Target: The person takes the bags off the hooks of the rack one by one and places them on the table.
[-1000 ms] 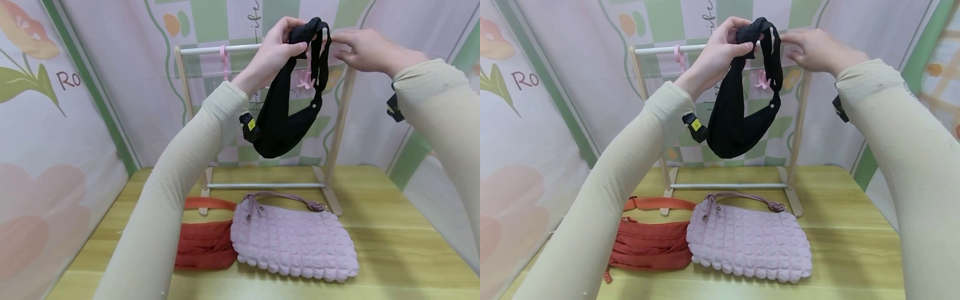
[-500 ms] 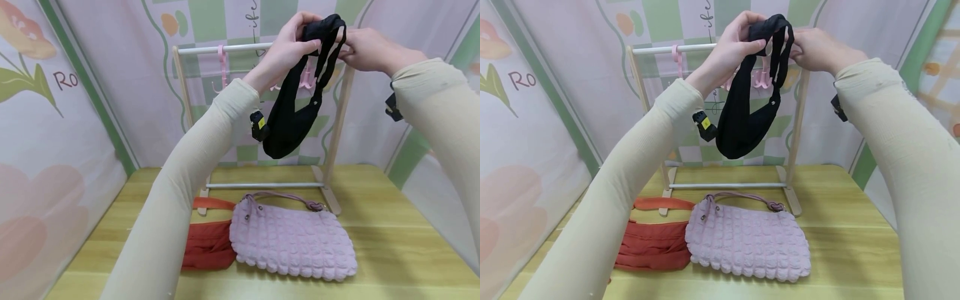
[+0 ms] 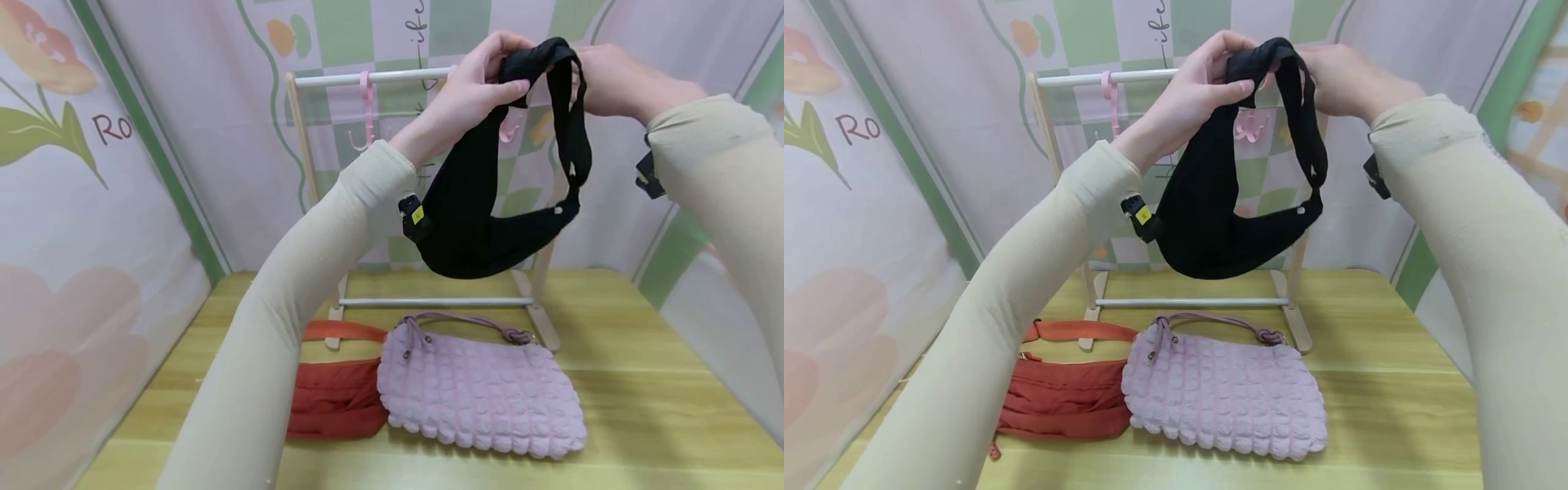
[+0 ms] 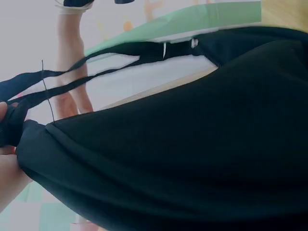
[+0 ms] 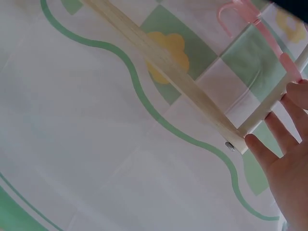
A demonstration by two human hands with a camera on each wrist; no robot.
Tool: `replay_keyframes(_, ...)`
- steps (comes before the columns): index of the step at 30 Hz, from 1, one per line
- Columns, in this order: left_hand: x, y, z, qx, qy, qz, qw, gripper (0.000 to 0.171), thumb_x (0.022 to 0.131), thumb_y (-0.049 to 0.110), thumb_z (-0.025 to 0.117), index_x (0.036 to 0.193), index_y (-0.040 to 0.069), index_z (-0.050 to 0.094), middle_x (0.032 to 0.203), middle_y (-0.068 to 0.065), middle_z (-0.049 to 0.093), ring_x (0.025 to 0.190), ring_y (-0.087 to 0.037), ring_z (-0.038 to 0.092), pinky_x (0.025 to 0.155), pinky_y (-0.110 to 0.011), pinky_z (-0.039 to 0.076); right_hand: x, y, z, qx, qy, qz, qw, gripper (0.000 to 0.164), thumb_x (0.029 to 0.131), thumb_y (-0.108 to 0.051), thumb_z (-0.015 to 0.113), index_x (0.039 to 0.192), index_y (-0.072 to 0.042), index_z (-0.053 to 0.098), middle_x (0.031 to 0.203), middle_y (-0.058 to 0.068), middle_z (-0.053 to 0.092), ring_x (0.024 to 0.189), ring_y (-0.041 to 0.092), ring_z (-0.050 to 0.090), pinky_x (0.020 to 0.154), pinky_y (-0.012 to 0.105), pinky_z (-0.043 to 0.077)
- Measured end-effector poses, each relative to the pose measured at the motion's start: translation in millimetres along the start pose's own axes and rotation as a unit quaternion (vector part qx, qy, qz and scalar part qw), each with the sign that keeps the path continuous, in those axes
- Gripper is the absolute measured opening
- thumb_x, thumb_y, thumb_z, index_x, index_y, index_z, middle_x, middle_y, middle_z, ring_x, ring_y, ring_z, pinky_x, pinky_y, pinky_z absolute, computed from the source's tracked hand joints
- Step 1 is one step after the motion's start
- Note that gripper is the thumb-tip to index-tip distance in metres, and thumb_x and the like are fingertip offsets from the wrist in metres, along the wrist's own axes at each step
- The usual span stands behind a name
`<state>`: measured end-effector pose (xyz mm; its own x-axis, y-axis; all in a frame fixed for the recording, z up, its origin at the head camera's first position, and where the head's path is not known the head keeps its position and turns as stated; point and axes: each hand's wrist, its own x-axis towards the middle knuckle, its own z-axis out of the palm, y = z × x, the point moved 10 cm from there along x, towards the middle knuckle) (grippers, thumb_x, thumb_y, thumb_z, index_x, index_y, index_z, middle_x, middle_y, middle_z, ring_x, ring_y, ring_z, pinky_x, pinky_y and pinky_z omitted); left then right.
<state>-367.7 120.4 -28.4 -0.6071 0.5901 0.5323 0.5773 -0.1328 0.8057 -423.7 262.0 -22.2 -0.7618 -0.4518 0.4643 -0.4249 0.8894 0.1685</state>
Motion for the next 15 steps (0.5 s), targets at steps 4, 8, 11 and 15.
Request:
replay_keyframes(4, -6.8, -5.2, 3.2, -0.012, -0.017, -0.002, 0.9998, 0.036, 0.092, -0.005, 0.051, 0.127, -0.001, 0.043, 0.123, -0.011, 0.053, 0.107, -0.013, 0.054, 0.088, -0.014, 0.044, -3, 2, 3, 0.022, -0.009, 0.011, 1.0, 0.03, 0.098, -0.01, 0.046, 0.124, 0.004, 0.051, 0.118, 0.032, 0.051, 0.1, 0.049, 0.047, 0.084, 0.06, 0.037)
replay_keyframes(8, -12.4, -11.2, 4.8, -0.026, -0.027, -0.008, 0.9993, 0.037, 0.092, -0.006, 0.051, 0.128, -0.002, 0.043, 0.129, -0.014, 0.052, 0.112, -0.014, 0.055, 0.089, -0.016, 0.046, -7, -1, 3, 0.02, -0.013, 0.006, 1.0, 0.046, 0.097, -0.003, 0.039, 0.143, -0.006, 0.039, 0.139, 0.03, 0.041, 0.101, 0.049, 0.045, 0.082, 0.06, 0.037)
replay_keyframes(11, -15.5, -16.7, 4.4, -0.027, -0.027, -0.017, 0.9991, 0.037, 0.093, -0.005, 0.05, 0.129, -0.001, 0.043, 0.13, -0.013, 0.052, 0.112, -0.015, 0.055, 0.088, -0.017, 0.047, -9, -3, 1, 0.015, -0.01, 0.001, 1.0, 0.054, 0.095, 0.0, 0.037, 0.148, -0.01, 0.032, 0.146, 0.027, 0.035, 0.092, 0.045, 0.046, 0.075, 0.056, 0.04)
replay_keyframes(15, -18.3, -22.6, 4.5, -0.031, -0.027, -0.021, 0.9989, 0.036, 0.093, -0.006, 0.051, 0.128, -0.002, 0.043, 0.125, -0.014, 0.054, 0.107, -0.017, 0.055, 0.085, -0.02, 0.049, -13, -4, 0, 0.016, -0.004, 0.002, 1.0, 0.054, 0.097, -0.003, 0.041, 0.149, -0.011, 0.029, 0.149, 0.025, 0.032, 0.081, 0.039, 0.048, 0.076, 0.055, 0.04)
